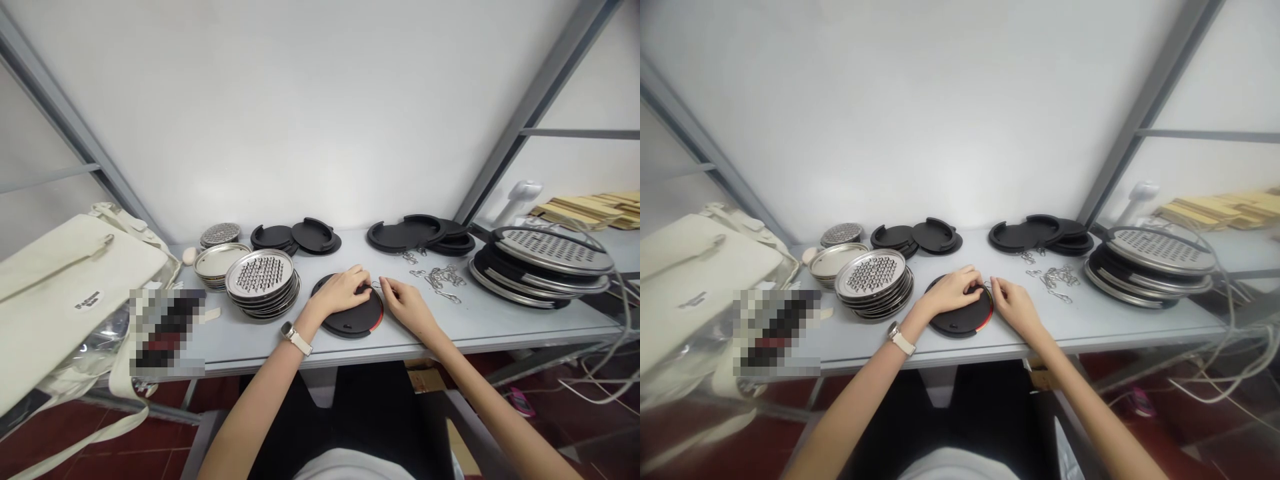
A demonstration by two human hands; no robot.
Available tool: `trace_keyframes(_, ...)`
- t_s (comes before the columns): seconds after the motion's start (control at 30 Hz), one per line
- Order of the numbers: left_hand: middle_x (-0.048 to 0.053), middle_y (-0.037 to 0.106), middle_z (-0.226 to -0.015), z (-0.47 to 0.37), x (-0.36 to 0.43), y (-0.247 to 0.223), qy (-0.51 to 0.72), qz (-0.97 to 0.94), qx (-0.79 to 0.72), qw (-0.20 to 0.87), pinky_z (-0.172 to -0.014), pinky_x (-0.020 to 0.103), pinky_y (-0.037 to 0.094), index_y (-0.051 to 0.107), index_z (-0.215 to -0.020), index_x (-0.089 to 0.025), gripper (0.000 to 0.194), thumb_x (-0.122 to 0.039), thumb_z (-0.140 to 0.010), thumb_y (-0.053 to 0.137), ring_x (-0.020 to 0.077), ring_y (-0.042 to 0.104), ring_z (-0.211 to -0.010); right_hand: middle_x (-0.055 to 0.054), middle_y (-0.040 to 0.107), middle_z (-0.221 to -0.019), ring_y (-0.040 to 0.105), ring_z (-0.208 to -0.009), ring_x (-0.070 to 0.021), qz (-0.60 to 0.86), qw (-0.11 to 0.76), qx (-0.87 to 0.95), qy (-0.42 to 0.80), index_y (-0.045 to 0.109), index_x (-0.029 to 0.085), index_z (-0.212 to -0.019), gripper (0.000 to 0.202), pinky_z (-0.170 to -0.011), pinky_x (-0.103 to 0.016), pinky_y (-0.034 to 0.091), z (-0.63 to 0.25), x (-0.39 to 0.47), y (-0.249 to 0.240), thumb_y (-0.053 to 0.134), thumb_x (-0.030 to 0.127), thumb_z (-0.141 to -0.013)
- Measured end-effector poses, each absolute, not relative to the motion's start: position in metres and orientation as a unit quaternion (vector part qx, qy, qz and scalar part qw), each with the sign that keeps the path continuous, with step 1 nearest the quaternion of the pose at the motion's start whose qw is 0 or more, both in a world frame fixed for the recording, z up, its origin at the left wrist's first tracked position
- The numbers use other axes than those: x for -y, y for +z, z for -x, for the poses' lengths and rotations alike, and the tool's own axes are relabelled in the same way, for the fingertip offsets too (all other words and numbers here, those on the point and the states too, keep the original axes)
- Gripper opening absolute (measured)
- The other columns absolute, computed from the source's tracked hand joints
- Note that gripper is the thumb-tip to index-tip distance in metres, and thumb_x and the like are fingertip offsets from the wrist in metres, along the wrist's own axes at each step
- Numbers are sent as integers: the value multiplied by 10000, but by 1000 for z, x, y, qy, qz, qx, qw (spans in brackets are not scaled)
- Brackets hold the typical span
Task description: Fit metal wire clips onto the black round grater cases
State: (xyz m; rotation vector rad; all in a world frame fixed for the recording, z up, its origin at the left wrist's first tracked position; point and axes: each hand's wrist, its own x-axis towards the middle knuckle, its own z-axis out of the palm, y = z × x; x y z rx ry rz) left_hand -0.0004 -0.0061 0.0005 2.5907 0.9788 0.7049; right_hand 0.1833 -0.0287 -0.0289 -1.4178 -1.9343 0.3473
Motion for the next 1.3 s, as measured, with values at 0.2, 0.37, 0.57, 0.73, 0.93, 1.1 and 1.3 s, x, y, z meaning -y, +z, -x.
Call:
trace_keyframes(0.2, -15, 535, -833, -1, 9, 4, 248, -889, -351, 160, -619, 253, 404, 452, -993, -218, 237, -235, -790, 571, 137, 526, -694, 8, 509, -548, 464, -490, -145, 536, 306, 775, 136, 436, 220, -711, 302, -533, -248, 296, -183, 26, -34, 317, 366, -947)
trace_keyframes(0.37, -16, 546, -836, -2, 10, 4, 245, -884, -352, 188, -614, 251, 403, 443, -971, -220, 229, -240, -784, 574, 135, 532, -697, -25, 609, -605, 528, -524, -160, 529, 289, 783, 150, 555, 208, -759, 333, -552, -250, 314, -183, 28, -29, 318, 349, -945)
trace_keyframes(0.57, 5, 532, -933, -3, 11, 4, 260, -885, -347, 168, -642, 260, 411, 428, -964, -219, 229, -239, -785, 569, 142, 540, -748, -34, 616, -566, 513, -503, -156, 533, 292, 779, 152, 561, 197, -659, 436, -549, -257, 312, -182, 31, -25, 302, 390, -952)
trace_keyframes(0.73, 6, 532, -930, -3, 12, 5, 257, -893, -333, 163, -638, 261, 414, 433, -1000, -217, 236, -232, -799, 555, 140, 535, -724, -40, 620, -552, 507, -480, -149, 534, 285, 782, 144, 563, 191, -645, 451, -534, -260, 303, -182, 32, -24, 298, 385, -955)
trace_keyframes(0.93, -2, 556, -866, -3, 11, 7, 254, -892, -330, 173, -658, 259, 413, 455, -984, -214, 214, -196, -796, 557, 145, 546, -737, -63, 680, -633, 561, -507, -168, 532, 286, 786, 133, 630, 191, -732, 416, -543, -263, 317, -181, 33, -24, 314, 360, -943)
trace_keyframes(1.1, -7, 565, -848, -4, 10, 7, 260, -887, -333, 186, -710, 262, 433, 481, -964, -215, 196, -186, -788, 562, 149, 564, -780, -72, 691, -658, 586, -537, -185, 541, 279, 784, 117, 643, 196, -770, 385, -554, -265, 323, -181, 33, -26, 328, 342, -937)
trace_keyframes(1.3, 0, 600, -916, -4, 8, 5, 266, -882, -327, 211, -739, 258, 446, 490, -953, -211, 188, -187, -781, 563, 141, 568, -807, -55, 666, -609, 572, -508, -177, 562, 283, 772, 86, 630, 202, -777, 371, -529, -255, 302, -181, 31, -30, 329, 347, -941)
